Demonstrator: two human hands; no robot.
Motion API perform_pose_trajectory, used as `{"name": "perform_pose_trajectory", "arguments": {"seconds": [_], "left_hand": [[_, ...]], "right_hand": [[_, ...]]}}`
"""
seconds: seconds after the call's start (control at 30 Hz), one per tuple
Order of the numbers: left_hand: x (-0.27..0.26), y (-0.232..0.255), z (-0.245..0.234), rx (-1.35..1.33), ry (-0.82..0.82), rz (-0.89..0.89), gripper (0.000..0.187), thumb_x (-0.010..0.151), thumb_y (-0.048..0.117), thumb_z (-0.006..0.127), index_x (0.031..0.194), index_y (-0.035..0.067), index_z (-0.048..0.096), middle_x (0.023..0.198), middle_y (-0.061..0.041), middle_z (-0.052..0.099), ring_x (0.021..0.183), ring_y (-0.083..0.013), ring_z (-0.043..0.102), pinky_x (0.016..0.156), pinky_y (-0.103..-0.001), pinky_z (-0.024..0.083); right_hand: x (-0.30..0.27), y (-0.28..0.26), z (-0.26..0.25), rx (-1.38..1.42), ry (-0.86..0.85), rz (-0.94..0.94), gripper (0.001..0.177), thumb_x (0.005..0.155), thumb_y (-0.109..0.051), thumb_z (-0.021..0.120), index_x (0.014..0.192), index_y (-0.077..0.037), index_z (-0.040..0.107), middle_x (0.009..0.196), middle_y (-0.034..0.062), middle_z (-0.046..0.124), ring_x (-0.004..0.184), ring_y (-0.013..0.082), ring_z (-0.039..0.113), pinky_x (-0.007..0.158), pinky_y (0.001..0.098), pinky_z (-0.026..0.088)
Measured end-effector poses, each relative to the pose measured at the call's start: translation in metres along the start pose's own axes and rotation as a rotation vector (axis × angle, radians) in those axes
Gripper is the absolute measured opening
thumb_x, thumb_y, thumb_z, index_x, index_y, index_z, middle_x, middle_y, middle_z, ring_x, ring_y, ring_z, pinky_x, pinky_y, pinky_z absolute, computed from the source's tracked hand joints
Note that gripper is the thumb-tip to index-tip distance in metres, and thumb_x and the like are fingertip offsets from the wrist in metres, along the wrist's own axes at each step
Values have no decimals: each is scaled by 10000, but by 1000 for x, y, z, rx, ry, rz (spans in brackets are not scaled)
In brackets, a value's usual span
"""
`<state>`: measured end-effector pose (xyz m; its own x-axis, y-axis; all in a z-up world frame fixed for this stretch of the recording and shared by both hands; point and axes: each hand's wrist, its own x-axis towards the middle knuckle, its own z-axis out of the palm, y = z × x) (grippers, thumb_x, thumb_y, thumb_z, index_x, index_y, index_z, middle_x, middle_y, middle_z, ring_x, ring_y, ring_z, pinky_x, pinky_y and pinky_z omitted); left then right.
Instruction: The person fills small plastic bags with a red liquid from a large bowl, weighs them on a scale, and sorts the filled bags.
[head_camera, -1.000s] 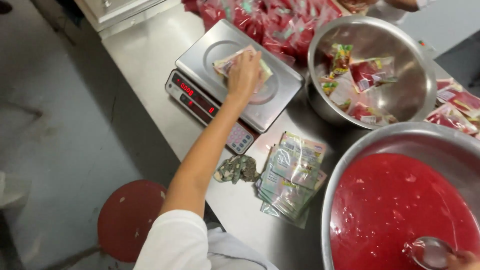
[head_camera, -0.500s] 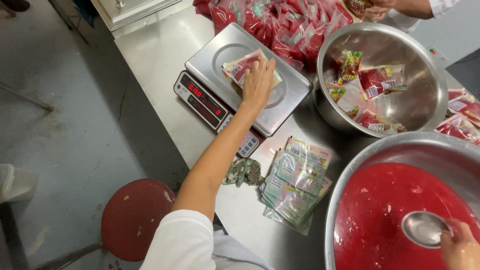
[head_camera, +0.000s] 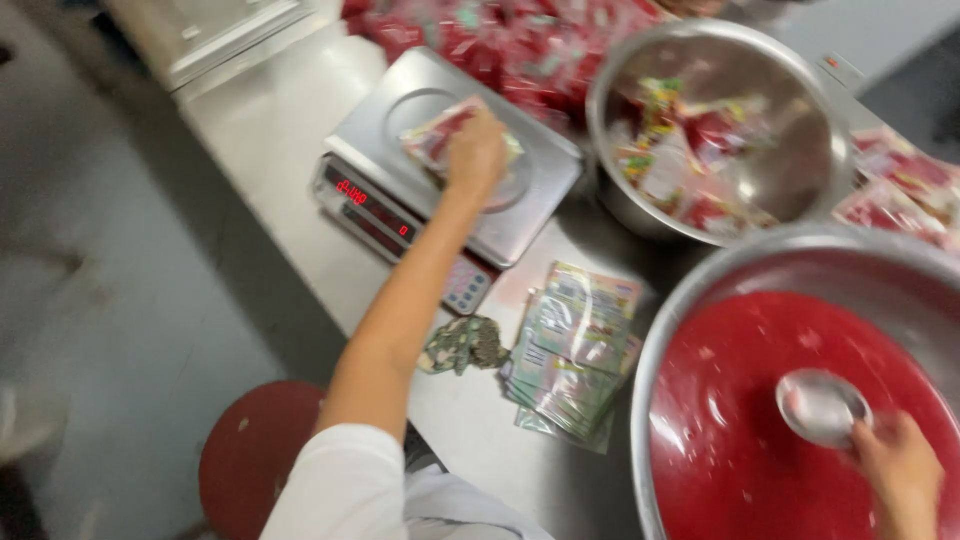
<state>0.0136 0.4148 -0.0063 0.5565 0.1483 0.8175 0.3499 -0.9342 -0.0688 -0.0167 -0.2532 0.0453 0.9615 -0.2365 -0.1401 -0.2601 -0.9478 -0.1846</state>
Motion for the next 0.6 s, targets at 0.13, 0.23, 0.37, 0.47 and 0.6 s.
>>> {"name": "perform_pose_trajectory", "arguments": {"seconds": [0.13, 0.23, 0.37, 0.47, 0.6], "left_hand": [[-39, -60, 109, -231, -676, -211, 322, 749, 338, 663, 985, 142, 565, 738, -60, 568, 654, -243, 623, 585, -390, 503], [10, -26, 26, -616, -726, -351, 266, 777, 324, 711, 1008, 223, 625, 832, -45, 594, 819, -246, 614, 785, -367, 496], [100, 69, -114, -1369, -553, -599, 297, 935, 58, 533, 1105, 168, 751, 623, -47, 528, 408, -93, 468, 315, -223, 467], [132, 140, -202, -1699, -662, -508, 256, 969, 65, 516, 1132, 64, 714, 588, 1, 494, 410, -21, 451, 291, -175, 454], [116, 229, -209, -1849, -787, -458, 169, 937, 64, 556, 870, 80, 709, 545, -49, 583, 405, -96, 568, 302, -226, 488]], "right_hand": [[-11, -19, 18, 458, -93, 143, 257, 857, -124, 651, 1091, -20, 626, 905, 188, 681, 704, 308, 651, 570, 415, 479], [4, -7, 68, 653, -77, 184, 271, 843, -57, 652, 1101, 21, 621, 832, 239, 640, 580, 316, 657, 507, 391, 526], [8, -13, 105, 586, -69, 193, 212, 842, -102, 641, 1019, 13, 641, 561, 194, 629, 472, 302, 661, 484, 334, 508], [6, -21, 110, 657, -34, 210, 154, 823, -56, 647, 958, 16, 631, 584, 198, 613, 417, 269, 632, 407, 308, 494], [12, -15, 124, 707, -14, 194, 151, 800, -63, 649, 929, 11, 622, 545, 177, 591, 405, 261, 623, 383, 301, 476]]}}
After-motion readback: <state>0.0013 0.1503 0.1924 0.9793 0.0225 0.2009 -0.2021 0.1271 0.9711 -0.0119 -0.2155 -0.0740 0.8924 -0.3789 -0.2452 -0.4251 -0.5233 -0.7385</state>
